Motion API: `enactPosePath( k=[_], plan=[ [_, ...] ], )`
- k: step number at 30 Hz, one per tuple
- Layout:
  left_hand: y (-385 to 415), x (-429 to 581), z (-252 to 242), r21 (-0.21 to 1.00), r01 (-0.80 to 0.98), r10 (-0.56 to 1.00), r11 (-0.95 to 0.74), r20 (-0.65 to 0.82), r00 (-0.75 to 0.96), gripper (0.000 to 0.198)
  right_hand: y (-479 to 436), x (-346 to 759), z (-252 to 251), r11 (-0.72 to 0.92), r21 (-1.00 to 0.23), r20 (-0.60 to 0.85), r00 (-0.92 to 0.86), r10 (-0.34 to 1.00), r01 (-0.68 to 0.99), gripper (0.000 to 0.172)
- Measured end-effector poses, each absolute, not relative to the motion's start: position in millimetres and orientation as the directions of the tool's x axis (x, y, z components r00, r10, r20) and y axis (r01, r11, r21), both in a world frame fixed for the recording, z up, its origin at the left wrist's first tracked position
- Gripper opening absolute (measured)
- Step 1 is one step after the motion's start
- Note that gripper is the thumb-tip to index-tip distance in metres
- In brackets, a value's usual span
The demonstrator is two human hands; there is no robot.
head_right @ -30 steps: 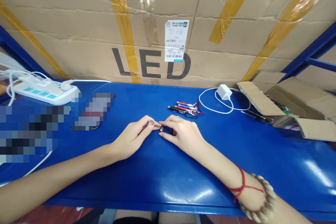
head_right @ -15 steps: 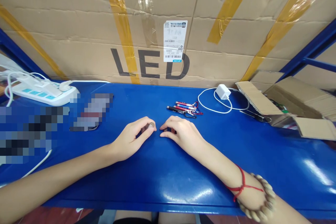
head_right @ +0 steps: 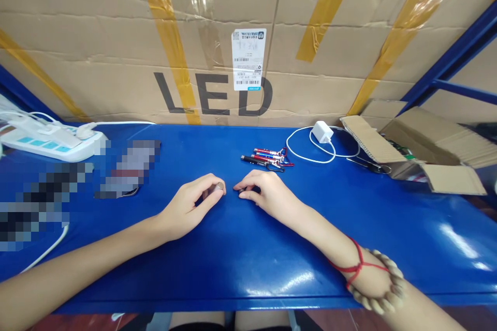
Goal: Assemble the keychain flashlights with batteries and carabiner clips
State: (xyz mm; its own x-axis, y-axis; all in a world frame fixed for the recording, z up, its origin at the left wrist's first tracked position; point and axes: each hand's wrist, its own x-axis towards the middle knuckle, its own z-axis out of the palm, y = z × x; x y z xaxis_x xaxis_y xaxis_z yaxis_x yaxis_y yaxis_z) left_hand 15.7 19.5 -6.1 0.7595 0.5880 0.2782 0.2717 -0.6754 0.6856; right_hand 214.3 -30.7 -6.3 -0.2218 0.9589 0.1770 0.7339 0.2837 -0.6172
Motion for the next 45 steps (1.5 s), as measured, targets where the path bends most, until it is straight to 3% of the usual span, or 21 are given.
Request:
enactPosePath(
  k=[6, 14, 26, 33, 39, 45],
  plan=[
    [19, 16, -7, 0.656, 0.238, 0.541, -0.716, 0.306, 0.784, 0.013, -33, 208, -6, 0.226, -0.611, 0.171, -0.152, 0.973, 0.759, 0.015],
    [19, 15, -7, 0.665, 0.230, 0.530, -0.711, 0.291, 0.796, 0.013, -38, 203, -1, 0.224, -0.846, 0.301, 0.085, 0.950, 0.484, 0.026],
    [22, 17, -11, 0.643, 0.200, 0.507, -0.739, 0.335, 0.794, 0.017, -42, 197, 6, 0.354, -0.884, 0.390, 0.065, 0.919, 0.306, 0.005],
    [21, 16, -12, 0.574, 0.181, 0.449, -0.799, 0.368, 0.814, 0.023, -43, 196, 13, 0.155, -0.961, 0.159, 0.002, 0.987, 0.231, 0.009],
    [22, 14, -11, 0.542, 0.137, 0.368, -0.829, 0.344, 0.864, 0.027, -37, 200, 10, -0.175, -0.980, -0.177, -0.013, 0.984, 0.090, 0.035],
    [21, 12, -7, 0.569, 0.150, 0.344, -0.809, 0.251, 0.905, 0.026, -37, 197, 2, -0.195, -0.976, -0.196, 0.000, 0.981, 0.101, 0.043]
  ],
)
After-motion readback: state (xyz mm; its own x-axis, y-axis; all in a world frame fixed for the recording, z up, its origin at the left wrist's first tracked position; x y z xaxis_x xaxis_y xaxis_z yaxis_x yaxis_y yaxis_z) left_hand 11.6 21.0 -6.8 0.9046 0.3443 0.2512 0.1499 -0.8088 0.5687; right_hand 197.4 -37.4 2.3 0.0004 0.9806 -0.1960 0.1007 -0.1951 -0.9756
